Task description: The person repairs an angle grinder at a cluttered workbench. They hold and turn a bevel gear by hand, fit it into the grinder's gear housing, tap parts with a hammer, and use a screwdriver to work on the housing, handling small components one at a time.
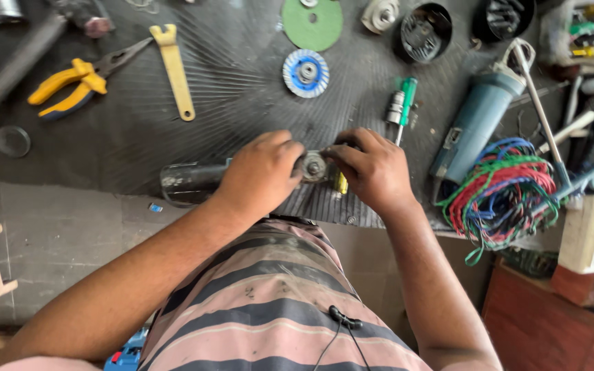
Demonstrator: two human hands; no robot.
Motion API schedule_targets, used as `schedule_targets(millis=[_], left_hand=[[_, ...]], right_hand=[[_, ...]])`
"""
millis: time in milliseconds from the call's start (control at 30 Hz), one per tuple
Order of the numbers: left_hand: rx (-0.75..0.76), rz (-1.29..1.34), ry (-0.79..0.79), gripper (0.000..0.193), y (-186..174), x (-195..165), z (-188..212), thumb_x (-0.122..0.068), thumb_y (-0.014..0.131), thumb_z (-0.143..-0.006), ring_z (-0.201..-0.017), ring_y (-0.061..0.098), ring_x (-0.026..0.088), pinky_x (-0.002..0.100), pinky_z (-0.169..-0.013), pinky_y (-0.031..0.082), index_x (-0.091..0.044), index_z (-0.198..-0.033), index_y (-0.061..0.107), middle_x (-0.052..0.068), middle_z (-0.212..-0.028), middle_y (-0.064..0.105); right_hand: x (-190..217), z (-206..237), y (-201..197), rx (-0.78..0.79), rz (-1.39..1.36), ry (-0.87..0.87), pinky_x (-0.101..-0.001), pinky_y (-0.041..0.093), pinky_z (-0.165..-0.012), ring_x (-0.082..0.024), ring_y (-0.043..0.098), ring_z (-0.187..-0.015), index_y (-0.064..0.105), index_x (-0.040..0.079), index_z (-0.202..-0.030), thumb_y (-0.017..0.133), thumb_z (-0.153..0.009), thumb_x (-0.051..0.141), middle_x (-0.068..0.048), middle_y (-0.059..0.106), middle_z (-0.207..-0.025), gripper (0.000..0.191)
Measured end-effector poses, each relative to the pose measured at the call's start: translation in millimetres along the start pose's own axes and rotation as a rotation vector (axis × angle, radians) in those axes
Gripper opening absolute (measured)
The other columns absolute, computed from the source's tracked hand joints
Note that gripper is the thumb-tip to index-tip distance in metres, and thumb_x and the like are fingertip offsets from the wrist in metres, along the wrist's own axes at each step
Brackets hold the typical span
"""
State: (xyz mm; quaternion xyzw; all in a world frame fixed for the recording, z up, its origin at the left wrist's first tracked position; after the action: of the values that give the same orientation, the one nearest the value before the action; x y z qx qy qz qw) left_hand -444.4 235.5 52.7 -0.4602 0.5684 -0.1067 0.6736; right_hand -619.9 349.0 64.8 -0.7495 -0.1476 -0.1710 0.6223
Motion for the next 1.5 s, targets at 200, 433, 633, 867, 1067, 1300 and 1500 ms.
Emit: schedule_targets(millis=[200, 433, 633, 867, 1067, 1300, 1500], left_hand=[[-0.024, 0.050, -0.002, 0.025, -2.1, 4.8, 2.3, -0.013, 0.078, -0.075, -0.097, 0.065, 0.036, 0.047, -0.082, 0.054, -0.004, -0.095, 0.065, 0.013, -0.097, 0.063], [-0.015, 0.045, -0.012, 0.026, -5.4, 5.8, 4.3, -0.012, 0.076, -0.077, -0.099, 0.064, 0.037, 0.048, -0.083, 0.054, -0.003, -0.098, 0.061, 0.014, -0.100, 0.062], [-0.009, -0.034, -0.055, 0.019, -5.4, -2.7, 1.4, -0.011, 0.074, -0.081, -0.097, 0.065, 0.035, 0.048, -0.082, 0.054, -0.004, -0.094, 0.061, 0.013, -0.097, 0.063], [-0.043, -0.091, -0.127, 0.024, -4.7, -15.3, 0.5, -0.013, 0.076, -0.077, -0.096, 0.066, 0.033, 0.045, -0.080, 0.056, -0.003, -0.094, 0.062, 0.013, -0.097, 0.063], [-0.119, -0.139, -0.141, 0.025, 2.9, -23.0, 3.8, -0.010, 0.075, -0.078, -0.097, 0.066, 0.033, 0.045, -0.077, 0.056, -0.005, -0.099, 0.064, 0.011, -0.097, 0.063], [-0.219, -0.132, -0.137, 0.023, 10.3, -24.9, 12.3, -0.012, 0.076, -0.076, -0.098, 0.065, 0.033, 0.047, -0.081, 0.054, -0.007, -0.096, 0.065, 0.011, -0.096, 0.063], [-0.262, -0.140, -0.151, 0.020, 13.2, -27.4, 18.1, -0.010, 0.074, -0.079, -0.100, 0.065, 0.034, 0.047, -0.083, 0.054, -0.007, -0.097, 0.065, 0.011, -0.097, 0.064]], right_hand=[[9.6, -9.7, -5.7, 0.016, 0.035, -0.041, -0.0394, 0.055, -0.070, -0.025, 0.069, -0.087, 0.077, 0.014, -0.098, 0.081, -0.086, 0.017, -0.003, 0.069, -0.100, 0.014], [14.2, -16.3, -11.4, 0.034, 0.048, -0.107, -0.0391, 0.055, -0.069, -0.025, 0.069, -0.085, 0.077, 0.014, -0.097, 0.081, -0.086, 0.018, -0.003, 0.069, -0.097, 0.012], [7.6, -20.1, -15.0, 0.056, 0.001, -0.141, -0.0389, 0.055, -0.070, -0.025, 0.069, -0.085, 0.077, 0.014, -0.097, 0.080, -0.086, 0.018, -0.004, 0.069, -0.098, 0.013], [-2.0, -21.3, -15.6, 0.068, -0.055, -0.205, -0.0387, 0.055, -0.070, -0.025, 0.070, -0.085, 0.076, 0.012, -0.098, 0.080, -0.085, 0.017, -0.005, 0.069, -0.097, 0.014], [-9.7, -17.5, -15.8, 0.113, -0.108, -0.201, -0.0393, 0.056, -0.070, -0.027, 0.070, -0.085, 0.075, 0.011, -0.101, 0.080, -0.086, 0.017, -0.006, 0.069, -0.102, 0.017], [-11.0, -13.8, -12.9, 0.128, -0.188, -0.166, -0.0396, 0.057, -0.074, -0.029, 0.071, -0.090, 0.074, 0.007, -0.107, 0.079, -0.086, 0.015, -0.008, 0.069, -0.107, 0.023], [-7.3, -11.3, -11.8, 0.128, -0.186, -0.140, -0.0388, 0.057, -0.075, -0.029, 0.072, -0.091, 0.073, 0.007, -0.106, 0.079, -0.086, 0.016, -0.008, 0.070, -0.107, 0.022]])
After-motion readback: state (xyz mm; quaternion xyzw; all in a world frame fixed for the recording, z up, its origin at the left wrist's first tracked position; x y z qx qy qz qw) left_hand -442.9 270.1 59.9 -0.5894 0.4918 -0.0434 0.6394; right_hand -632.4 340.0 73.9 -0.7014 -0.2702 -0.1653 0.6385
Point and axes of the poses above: each hand's wrist, its own z-axis away from the middle knuckle, its own y-axis out of the palm, x = y × z, the point moved 2 cm from there along -z, towards the middle knuckle
